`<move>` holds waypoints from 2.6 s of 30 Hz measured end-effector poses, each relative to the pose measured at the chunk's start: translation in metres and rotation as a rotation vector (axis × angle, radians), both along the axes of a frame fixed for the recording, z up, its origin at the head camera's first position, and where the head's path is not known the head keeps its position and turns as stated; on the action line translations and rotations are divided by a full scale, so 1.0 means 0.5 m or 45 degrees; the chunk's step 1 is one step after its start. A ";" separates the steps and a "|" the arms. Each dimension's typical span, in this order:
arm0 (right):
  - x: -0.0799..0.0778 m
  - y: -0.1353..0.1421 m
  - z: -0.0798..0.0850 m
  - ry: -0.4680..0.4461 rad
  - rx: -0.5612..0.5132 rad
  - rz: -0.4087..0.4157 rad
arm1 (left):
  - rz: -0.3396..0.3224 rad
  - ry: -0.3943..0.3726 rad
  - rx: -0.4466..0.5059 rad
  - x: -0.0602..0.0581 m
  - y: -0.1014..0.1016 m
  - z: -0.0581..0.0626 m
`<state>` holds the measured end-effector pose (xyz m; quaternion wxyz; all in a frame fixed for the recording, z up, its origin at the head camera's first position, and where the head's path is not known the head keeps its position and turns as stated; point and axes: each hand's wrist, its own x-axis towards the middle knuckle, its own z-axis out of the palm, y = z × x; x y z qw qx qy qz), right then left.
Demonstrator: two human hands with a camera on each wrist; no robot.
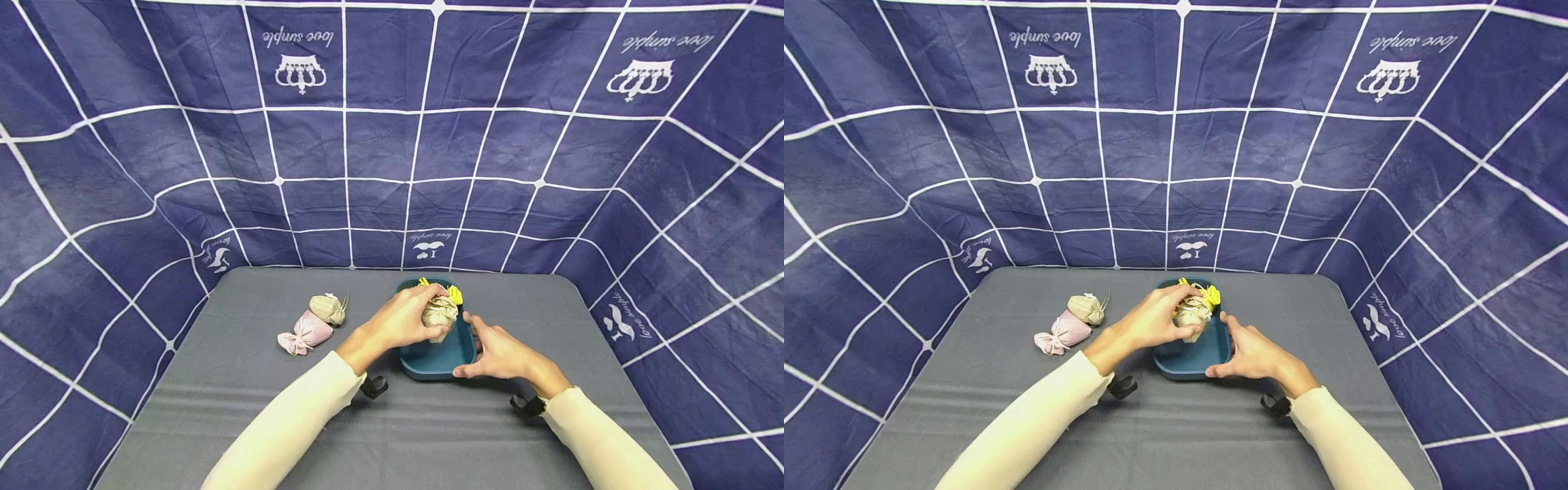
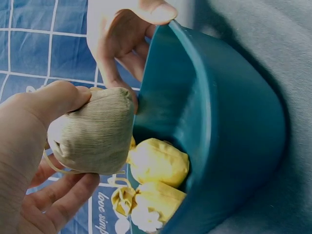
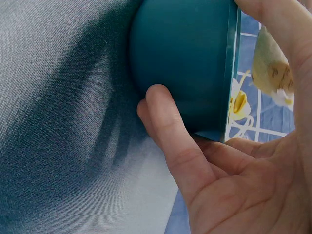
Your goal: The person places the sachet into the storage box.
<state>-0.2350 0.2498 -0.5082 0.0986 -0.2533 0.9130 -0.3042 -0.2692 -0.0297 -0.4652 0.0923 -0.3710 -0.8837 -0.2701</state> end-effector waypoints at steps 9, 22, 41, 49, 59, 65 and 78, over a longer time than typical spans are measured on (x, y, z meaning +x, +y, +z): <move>0.003 0.003 -0.002 0.052 0.010 0.007 | -0.016 -0.029 -0.117 -0.024 0.038 0.008; 0.001 0.001 -0.004 0.047 0.036 -0.012 | -0.002 -0.085 -0.216 -0.040 0.057 -0.009; -0.002 -0.001 -0.003 0.032 0.040 -0.014 | 0.156 -0.042 -0.193 -0.020 -0.021 -0.006; 0.000 -0.001 -0.005 0.012 0.019 -0.025 | 0.212 0.024 -0.145 -0.013 -0.081 -0.012; -0.001 -0.002 -0.006 0.017 0.034 -0.029 | 0.339 0.026 -0.128 0.009 -0.179 -0.029; -0.002 0.000 -0.002 0.027 0.027 -0.017 | 0.431 0.056 -0.102 0.023 -0.233 -0.037; -0.002 -0.003 -0.003 0.027 0.050 -0.027 | 0.571 0.087 0.002 0.057 -0.354 -0.068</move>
